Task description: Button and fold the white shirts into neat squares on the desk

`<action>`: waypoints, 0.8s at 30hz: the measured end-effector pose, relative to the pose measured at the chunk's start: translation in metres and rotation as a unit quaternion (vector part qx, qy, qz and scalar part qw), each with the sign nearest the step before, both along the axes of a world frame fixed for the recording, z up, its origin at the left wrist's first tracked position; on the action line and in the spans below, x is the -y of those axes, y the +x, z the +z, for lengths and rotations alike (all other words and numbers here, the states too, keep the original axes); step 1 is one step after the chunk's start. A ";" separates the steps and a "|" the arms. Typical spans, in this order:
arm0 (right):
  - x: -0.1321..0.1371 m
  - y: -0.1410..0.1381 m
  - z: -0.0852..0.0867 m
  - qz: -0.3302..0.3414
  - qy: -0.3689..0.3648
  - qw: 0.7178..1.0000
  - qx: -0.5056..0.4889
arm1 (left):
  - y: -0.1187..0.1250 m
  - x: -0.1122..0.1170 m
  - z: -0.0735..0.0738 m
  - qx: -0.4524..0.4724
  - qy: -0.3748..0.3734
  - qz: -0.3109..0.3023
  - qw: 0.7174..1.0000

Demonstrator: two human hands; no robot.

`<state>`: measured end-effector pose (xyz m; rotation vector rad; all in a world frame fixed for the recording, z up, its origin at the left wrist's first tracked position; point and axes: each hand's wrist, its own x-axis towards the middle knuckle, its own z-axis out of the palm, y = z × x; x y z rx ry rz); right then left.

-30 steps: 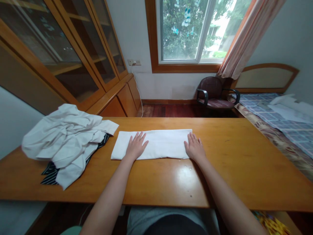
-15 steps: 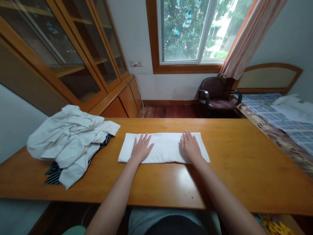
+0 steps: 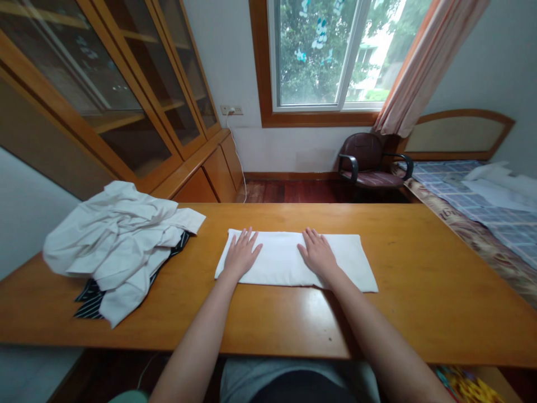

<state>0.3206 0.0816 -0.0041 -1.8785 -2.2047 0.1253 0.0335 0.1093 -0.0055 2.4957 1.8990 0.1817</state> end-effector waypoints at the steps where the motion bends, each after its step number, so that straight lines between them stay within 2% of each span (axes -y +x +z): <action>1: -0.001 0.014 -0.002 -0.022 -0.005 1.000 0.010 | -0.004 -0.002 0.000 -0.004 0.001 0.004 1.000; 7: 0.002 0.091 -0.014 -0.106 -0.032 0.992 0.057 | -0.016 -0.009 0.002 -0.019 -0.008 0.048 0.999; 12: 0.008 0.118 -0.014 -0.173 -0.050 0.982 0.054 | -0.024 -0.015 0.002 -0.011 -0.026 0.080 0.996; 15: 0.014 0.118 -0.009 -0.178 -0.034 0.982 0.054 | -0.025 -0.016 0.001 -0.005 -0.029 0.084 0.996; 18: 0.024 0.106 0.002 -0.166 0.041 0.984 0.057 | -0.024 -0.016 0.001 -0.002 -0.029 0.090 0.995; 21: 0.040 0.080 0.014 -0.094 0.112 0.988 0.042 | -0.023 -0.016 0.002 -0.004 -0.027 0.105 0.994; 24: 0.060 0.045 0.025 -0.012 0.123 0.992 0.001 | -0.023 -0.015 0.002 0.000 -0.022 0.143 0.990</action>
